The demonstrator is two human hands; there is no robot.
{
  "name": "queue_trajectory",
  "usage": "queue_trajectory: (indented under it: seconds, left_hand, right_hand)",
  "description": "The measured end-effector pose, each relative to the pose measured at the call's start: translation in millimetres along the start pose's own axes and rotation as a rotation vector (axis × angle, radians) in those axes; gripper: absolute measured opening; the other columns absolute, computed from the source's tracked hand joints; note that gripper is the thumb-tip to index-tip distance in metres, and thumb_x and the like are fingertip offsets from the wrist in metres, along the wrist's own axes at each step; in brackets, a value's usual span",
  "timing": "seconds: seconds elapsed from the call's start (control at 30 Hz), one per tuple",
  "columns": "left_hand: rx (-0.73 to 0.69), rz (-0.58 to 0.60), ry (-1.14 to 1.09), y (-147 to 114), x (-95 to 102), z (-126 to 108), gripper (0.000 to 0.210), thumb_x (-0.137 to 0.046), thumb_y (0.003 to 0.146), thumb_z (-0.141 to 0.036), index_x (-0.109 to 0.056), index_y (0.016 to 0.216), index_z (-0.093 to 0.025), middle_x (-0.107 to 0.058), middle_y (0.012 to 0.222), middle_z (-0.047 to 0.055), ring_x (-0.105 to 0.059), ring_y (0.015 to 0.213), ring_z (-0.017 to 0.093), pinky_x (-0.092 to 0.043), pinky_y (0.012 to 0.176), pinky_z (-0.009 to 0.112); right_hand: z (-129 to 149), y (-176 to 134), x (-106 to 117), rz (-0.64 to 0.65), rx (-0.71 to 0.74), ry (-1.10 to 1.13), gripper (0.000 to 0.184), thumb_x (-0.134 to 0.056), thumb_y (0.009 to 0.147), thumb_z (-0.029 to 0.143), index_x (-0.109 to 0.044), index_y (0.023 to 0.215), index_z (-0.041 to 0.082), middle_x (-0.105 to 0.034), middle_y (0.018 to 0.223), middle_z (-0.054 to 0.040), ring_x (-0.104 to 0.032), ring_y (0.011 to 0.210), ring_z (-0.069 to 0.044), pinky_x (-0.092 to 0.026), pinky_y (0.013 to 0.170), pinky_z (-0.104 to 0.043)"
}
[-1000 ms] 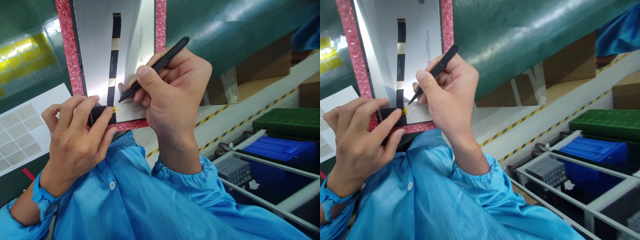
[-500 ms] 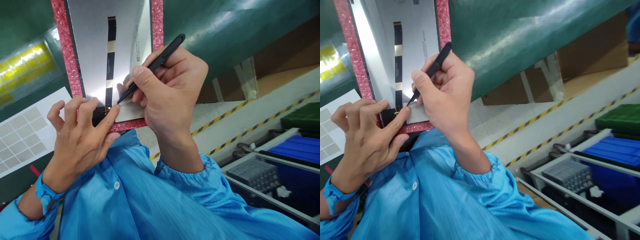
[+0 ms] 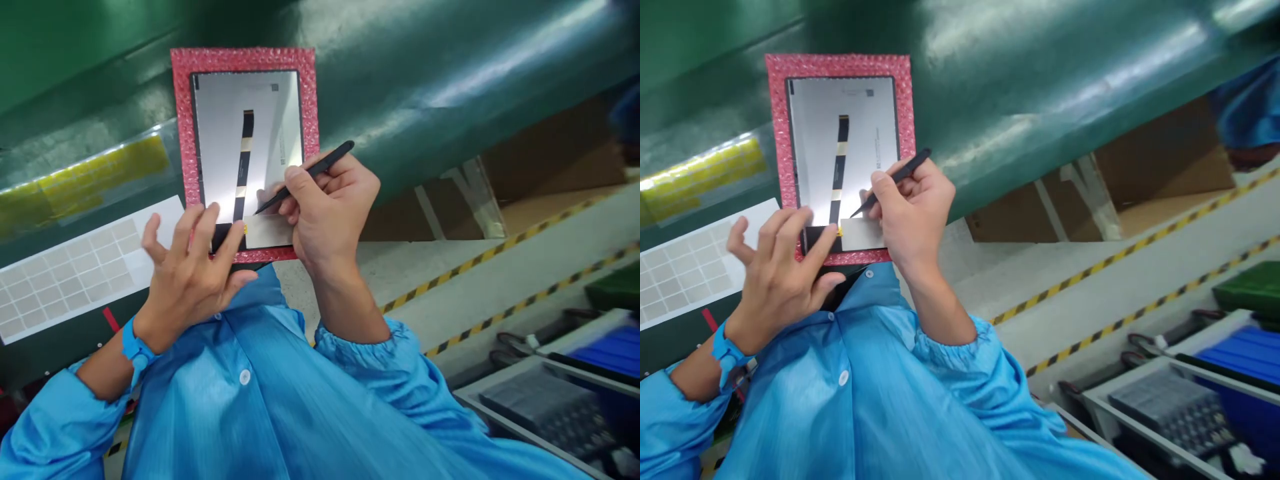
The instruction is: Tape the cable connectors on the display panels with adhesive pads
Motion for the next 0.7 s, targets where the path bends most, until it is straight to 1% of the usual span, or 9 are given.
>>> queue_trajectory:
  seconds: [0.1, 0.2, 0.27, 0.37, 0.43, 0.5, 0.6, 0.63, 0.7]
  left_hand:
    - [0.019, 0.068, -0.009, 1, -4.5, -7, 0.06, -0.048, 0.11, -0.063, -0.065, 0.145, -0.018, -0.06, 0.156, 0.023, -0.051, 0.149, 0.046, -0.021, 0.122, 0.075]
    - [0.049, 0.066, -0.032, -9, 6.5, -3, 0.061, -0.044, 0.111, -0.063, -0.068, 0.139, -0.015, -0.061, 0.156, 0.023, -0.053, 0.149, 0.044, -0.023, 0.125, 0.074]
    - [0.117, 0.043, -0.058, -29, 19.2, 16, 0.055, -0.042, 0.114, -0.055, -0.066, 0.141, -0.014, -0.062, 0.156, 0.022, -0.056, 0.148, 0.039, -0.026, 0.127, 0.068]
    - [0.328, 0.021, -0.048, -72, 34.1, 60, 0.056, -0.049, 0.112, -0.045, -0.054, 0.155, -0.009, -0.057, 0.162, 0.023, -0.053, 0.152, 0.039, -0.031, 0.125, 0.063]
    - [0.407, 0.027, -0.027, -97, 36.5, 80, 0.06, -0.054, 0.11, -0.044, -0.05, 0.158, -0.007, -0.055, 0.163, 0.024, -0.05, 0.154, 0.041, -0.034, 0.124, 0.062]
    - [0.42, 0.027, -0.026, -111, 35.5, 86, 0.057, -0.055, 0.109, -0.041, -0.051, 0.157, -0.009, -0.057, 0.162, 0.022, -0.051, 0.154, 0.039, -0.035, 0.123, 0.058]
    - [0.454, 0.013, -0.07, -115, 32.7, 87, 0.057, -0.057, 0.107, -0.041, -0.053, 0.156, -0.013, -0.058, 0.161, 0.02, -0.053, 0.152, 0.037, -0.037, 0.122, 0.053]
    - [0.471, 0.012, -0.087, -114, 31.9, 88, 0.059, -0.059, 0.105, -0.042, -0.052, 0.156, -0.014, -0.058, 0.161, 0.02, -0.053, 0.151, 0.038, -0.038, 0.121, 0.053]
    - [0.497, 0.019, -0.112, -112, 30.5, 88, 0.064, -0.062, 0.102, -0.044, -0.051, 0.157, -0.013, -0.056, 0.162, 0.021, -0.051, 0.151, 0.04, -0.037, 0.122, 0.054]
  right_hand:
    - [0, -3, 2, -0.033, -0.014, 0.017, 0.021, -0.083, 0.086, 0.026, -0.063, 0.08, 0.023, -0.066, 0.064, 0.0042, -0.055, 0.045, -0.01, -0.039, 0.038, -0.021]
    - [1, -7, 4, -0.07, -0.03, 0.002, 0.024, -0.088, 0.083, 0.029, -0.066, 0.076, 0.024, -0.065, 0.059, 0.003, -0.056, 0.043, -0.012, -0.035, 0.035, -0.021]
    - [5, -10, 3, -0.072, -0.038, -0.002, 0.025, -0.09, 0.082, 0.031, -0.067, 0.073, 0.024, -0.065, 0.056, 0.0018, -0.056, 0.042, -0.013, -0.036, 0.034, -0.022]
    - [18, -17, -12, -0.006, -0.032, 0.013, 0.021, -0.088, 0.084, 0.031, -0.07, 0.075, 0.024, -0.07, 0.062, 0.0005, -0.063, 0.046, -0.015, -0.049, 0.04, -0.023]
    - [31, -26, -35, 0.075, 0.006, 0.038, 0.02, -0.088, 0.086, 0.032, -0.072, 0.08, 0.024, -0.074, 0.07, 0.0005, -0.07, 0.055, -0.015, -0.057, 0.048, -0.023]
    - [39, -39, -69, 0.214, 0.037, 0.057, 0.023, -0.09, 0.086, 0.037, -0.071, 0.084, 0.024, -0.076, 0.075, 0.001, -0.074, 0.063, -0.016, -0.062, 0.055, -0.023]
    - [33, -61, -126, 0.464, 0.009, 0.056, 0.03, -0.089, 0.087, 0.046, -0.069, 0.088, 0.025, -0.078, 0.078, 0.0014, -0.077, 0.07, -0.016, -0.064, 0.058, -0.024]
    - [28, -67, -140, 0.518, -0.006, 0.052, 0.032, -0.089, 0.087, 0.049, -0.068, 0.088, 0.025, -0.077, 0.078, 0.0016, -0.078, 0.071, -0.016, -0.064, 0.058, -0.023]
    - [17, -74, -158, 0.577, -0.033, 0.04, 0.037, -0.09, 0.086, 0.053, -0.066, 0.088, 0.024, -0.076, 0.077, 0.002, -0.078, 0.074, -0.016, -0.063, 0.057, -0.022]
Point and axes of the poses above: each hand's wrist, its own y-axis towards the middle knuckle, its own x-axis out of the back of the hand, z = x × y, the point moved 9 cm from there along y, towards the middle knuckle
